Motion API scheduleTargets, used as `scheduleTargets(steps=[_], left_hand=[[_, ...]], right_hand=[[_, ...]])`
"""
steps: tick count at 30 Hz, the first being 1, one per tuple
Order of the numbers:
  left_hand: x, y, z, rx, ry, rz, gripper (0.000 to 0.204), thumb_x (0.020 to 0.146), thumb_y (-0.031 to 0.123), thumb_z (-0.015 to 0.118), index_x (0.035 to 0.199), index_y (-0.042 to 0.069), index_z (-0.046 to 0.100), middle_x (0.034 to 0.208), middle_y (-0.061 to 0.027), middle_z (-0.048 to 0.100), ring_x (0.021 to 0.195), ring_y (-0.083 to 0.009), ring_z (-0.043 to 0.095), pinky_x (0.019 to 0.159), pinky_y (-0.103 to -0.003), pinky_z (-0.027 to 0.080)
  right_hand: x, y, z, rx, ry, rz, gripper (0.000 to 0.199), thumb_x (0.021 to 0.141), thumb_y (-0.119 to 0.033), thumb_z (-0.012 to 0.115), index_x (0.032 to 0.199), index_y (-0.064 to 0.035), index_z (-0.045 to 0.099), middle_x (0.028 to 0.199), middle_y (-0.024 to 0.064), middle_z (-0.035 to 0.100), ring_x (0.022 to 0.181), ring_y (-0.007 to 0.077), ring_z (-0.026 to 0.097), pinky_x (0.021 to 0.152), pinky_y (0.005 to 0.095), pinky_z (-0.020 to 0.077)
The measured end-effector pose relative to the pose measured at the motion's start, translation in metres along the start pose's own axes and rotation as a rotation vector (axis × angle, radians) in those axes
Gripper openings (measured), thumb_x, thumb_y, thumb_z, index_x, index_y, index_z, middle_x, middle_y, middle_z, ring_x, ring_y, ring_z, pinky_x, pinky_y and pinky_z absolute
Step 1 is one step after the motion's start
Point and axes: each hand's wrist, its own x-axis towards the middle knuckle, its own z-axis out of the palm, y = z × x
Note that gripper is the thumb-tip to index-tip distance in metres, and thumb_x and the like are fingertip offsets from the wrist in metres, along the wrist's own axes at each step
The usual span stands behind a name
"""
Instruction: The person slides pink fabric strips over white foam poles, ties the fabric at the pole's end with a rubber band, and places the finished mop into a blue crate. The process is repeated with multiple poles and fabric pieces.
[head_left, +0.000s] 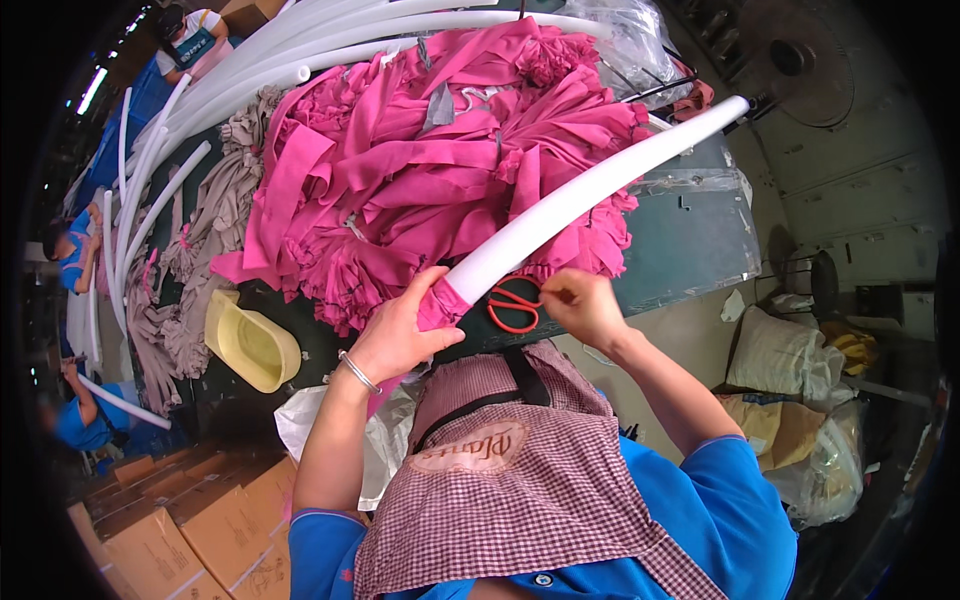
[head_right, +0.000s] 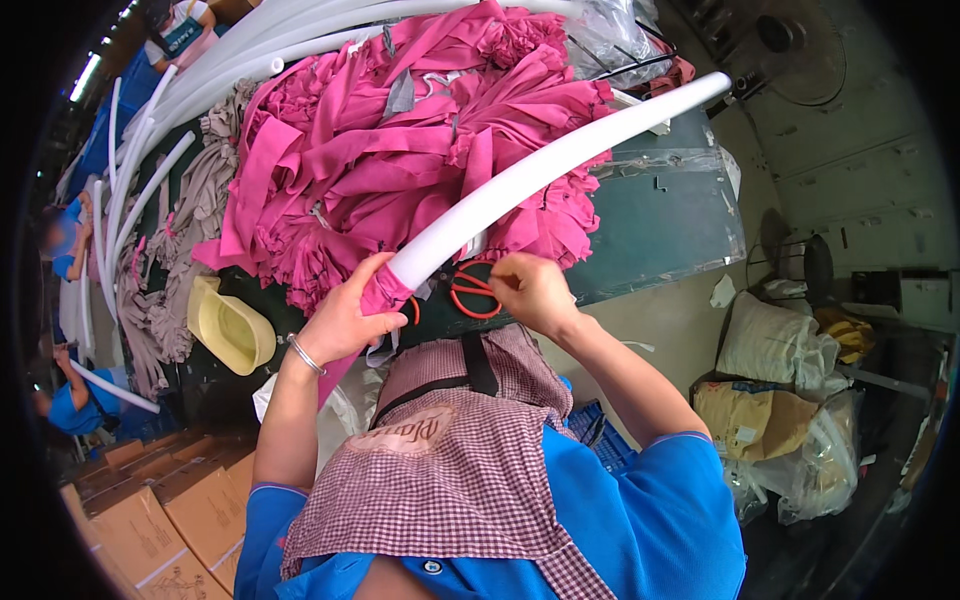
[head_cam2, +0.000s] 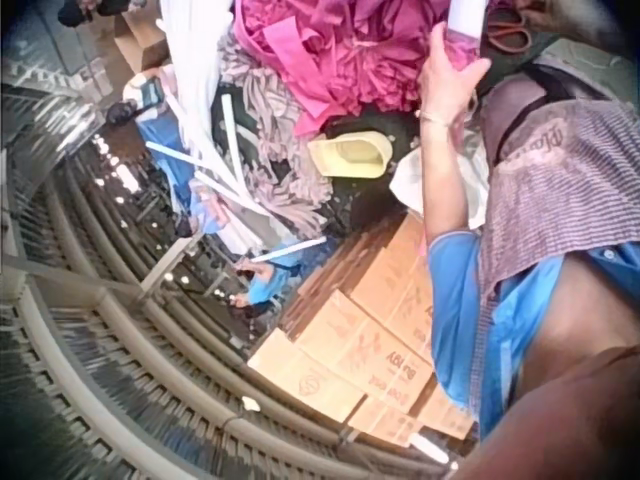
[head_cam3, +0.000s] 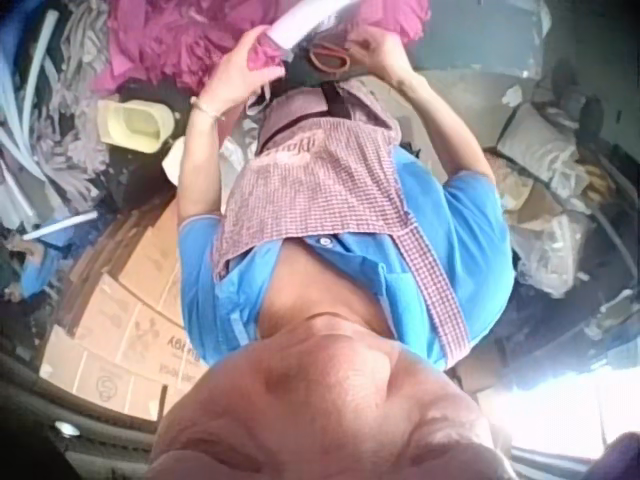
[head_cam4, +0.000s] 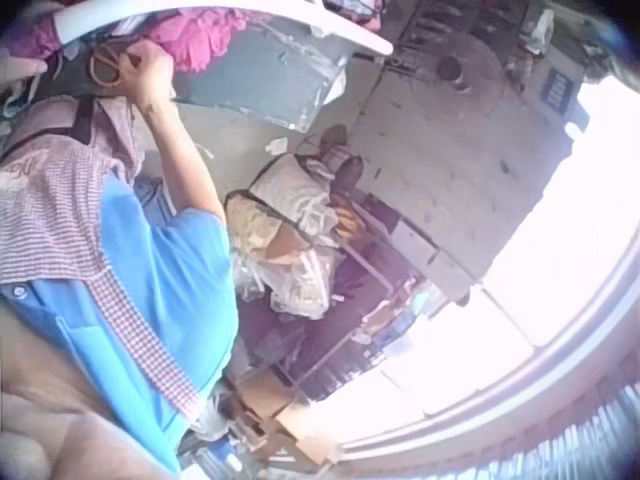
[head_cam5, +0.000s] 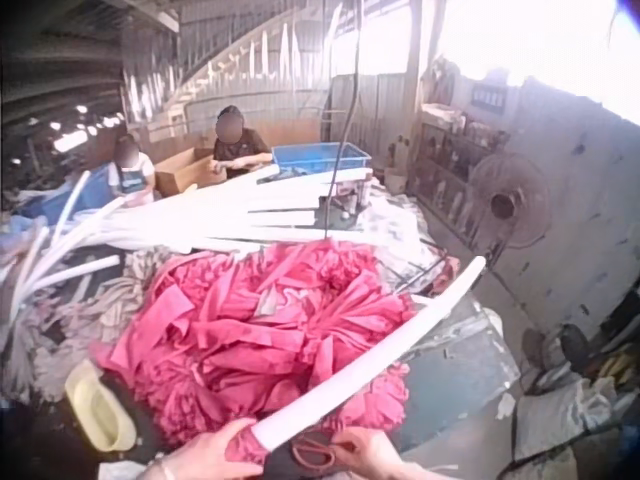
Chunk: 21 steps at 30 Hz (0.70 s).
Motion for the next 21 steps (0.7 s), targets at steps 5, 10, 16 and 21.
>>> scheduleTargets(steps=[5, 10, 16, 21], left_hand=[[0.023, -0.017, 0.002, -0.150, -0.087, 0.048, 0.066, 0.074, 0.023, 0.081, 0.127, -0.001, 0.049, 0.107, -0.0137, 0.065, 0.100, -0.0182, 0.062, 0.089, -0.032, 0.048], [0.035, -0.003, -0.009, -0.186, -0.088, 0.043, 0.066, 0.077, 0.030, 0.080, 0.126, -0.001, 0.049, 0.102, -0.0085, 0.065, 0.092, -0.0150, 0.062, 0.084, -0.030, 0.049], [0.060, -0.026, -0.029, -0.451, 0.059, 0.134, 0.058, 0.085, 0.028, 0.074, 0.130, 0.001, 0.049, 0.099, -0.0057, 0.064, 0.078, -0.0076, 0.059, 0.070, -0.024, 0.050], [0.069, -0.035, -0.040, -0.849, -0.144, -0.064, 0.039, 0.093, 0.025, 0.061, 0.121, 0.002, 0.050, 0.087, -0.0115, 0.065, 0.063, -0.0178, 0.065, 0.058, -0.030, 0.055]], right_hand=[[0.005, 0.099, 0.082, -0.671, -0.198, -0.081, 0.035, 0.077, -0.018, 0.064, 0.110, -0.0042, 0.060, 0.108, 0.0162, 0.060, 0.102, 0.0310, 0.061, 0.085, 0.0398, 0.0489], [0.037, 0.103, 0.103, -0.763, -0.448, 0.006, 0.036, 0.083, -0.030, 0.061, 0.106, -0.0025, 0.058, 0.097, 0.0191, 0.064, 0.090, 0.0313, 0.065, 0.077, 0.0421, 0.0513], [0.017, 0.081, 0.032, -0.110, -0.335, -0.074, 0.034, 0.073, -0.013, 0.071, 0.103, -0.0029, 0.057, 0.081, 0.0152, 0.066, 0.074, 0.0336, 0.066, 0.066, 0.0396, 0.0529], [0.009, 0.008, -0.007, 0.113, -0.413, 0.197, 0.056, 0.077, -0.037, 0.076, 0.111, 0.0004, 0.052, 0.088, 0.0130, 0.055, 0.080, 0.0220, 0.057, 0.073, 0.0353, 0.0472]])
